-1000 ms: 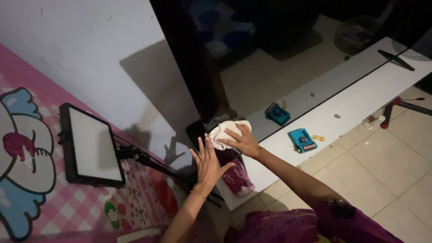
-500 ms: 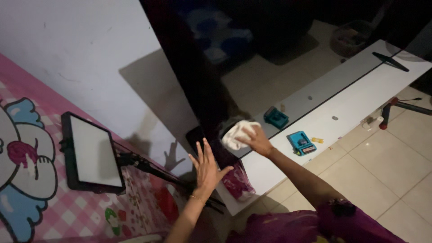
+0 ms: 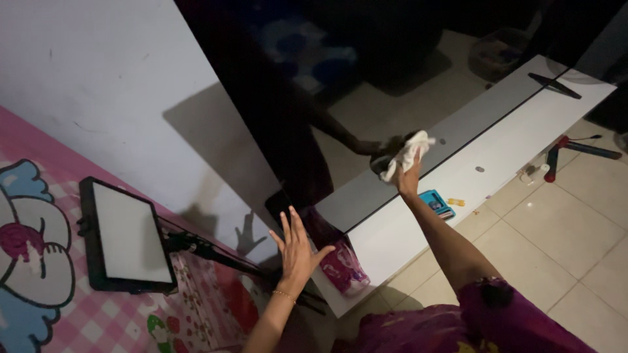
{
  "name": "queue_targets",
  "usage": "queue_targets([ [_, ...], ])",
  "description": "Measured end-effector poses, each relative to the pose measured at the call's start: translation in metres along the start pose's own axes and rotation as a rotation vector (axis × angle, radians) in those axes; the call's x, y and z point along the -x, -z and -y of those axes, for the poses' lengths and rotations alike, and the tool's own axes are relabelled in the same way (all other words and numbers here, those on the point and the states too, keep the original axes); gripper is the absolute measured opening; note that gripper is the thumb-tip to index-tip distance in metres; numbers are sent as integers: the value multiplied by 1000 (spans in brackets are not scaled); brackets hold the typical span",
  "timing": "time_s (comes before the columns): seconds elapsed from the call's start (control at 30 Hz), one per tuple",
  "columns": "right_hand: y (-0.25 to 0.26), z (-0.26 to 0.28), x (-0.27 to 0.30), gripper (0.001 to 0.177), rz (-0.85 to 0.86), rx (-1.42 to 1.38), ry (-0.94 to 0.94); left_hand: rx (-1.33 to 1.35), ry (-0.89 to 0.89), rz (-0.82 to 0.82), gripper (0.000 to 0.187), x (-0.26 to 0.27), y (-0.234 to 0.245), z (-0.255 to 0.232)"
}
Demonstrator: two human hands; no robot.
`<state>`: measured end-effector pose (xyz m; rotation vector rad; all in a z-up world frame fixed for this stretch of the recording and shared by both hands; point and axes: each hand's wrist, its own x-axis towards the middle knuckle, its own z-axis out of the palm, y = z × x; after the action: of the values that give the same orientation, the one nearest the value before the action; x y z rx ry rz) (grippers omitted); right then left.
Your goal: The person wipes the surface of a television with a cloth and then folds the cloth.
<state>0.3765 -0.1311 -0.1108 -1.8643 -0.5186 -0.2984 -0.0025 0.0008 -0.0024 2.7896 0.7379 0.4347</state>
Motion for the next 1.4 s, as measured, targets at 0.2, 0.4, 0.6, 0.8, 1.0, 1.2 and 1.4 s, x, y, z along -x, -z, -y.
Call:
queue_targets([
  [0.2, -13, -6, 5, 75, 245, -656, -489, -14, 8, 22, 145, 0, -4, 1],
  [0.4, -26, 25, -4, 86, -19, -626, -536, -44, 61, 77, 144, -2, -6, 2],
  [0.6, -9, 73, -4, 88, -20, -410, -245, -57, 36, 79, 146, -4, -6, 4],
  [0.8, -19, 68, 12, 83, -112, -183, -11, -60, 3, 37, 143, -2, -6, 4],
  [1.0, -47, 25, 49, 84, -129, -243, -282, -2, 54, 108, 142, -1, 4, -5],
  [1.2, -53, 5, 73, 67, 348, -854, -604, -10, 5, 68, 142, 0, 7, -7],
  [1.4, -61, 19, 70, 55, 380, -1037, -732, -13, 38, 75, 141, -1, 12, -11],
])
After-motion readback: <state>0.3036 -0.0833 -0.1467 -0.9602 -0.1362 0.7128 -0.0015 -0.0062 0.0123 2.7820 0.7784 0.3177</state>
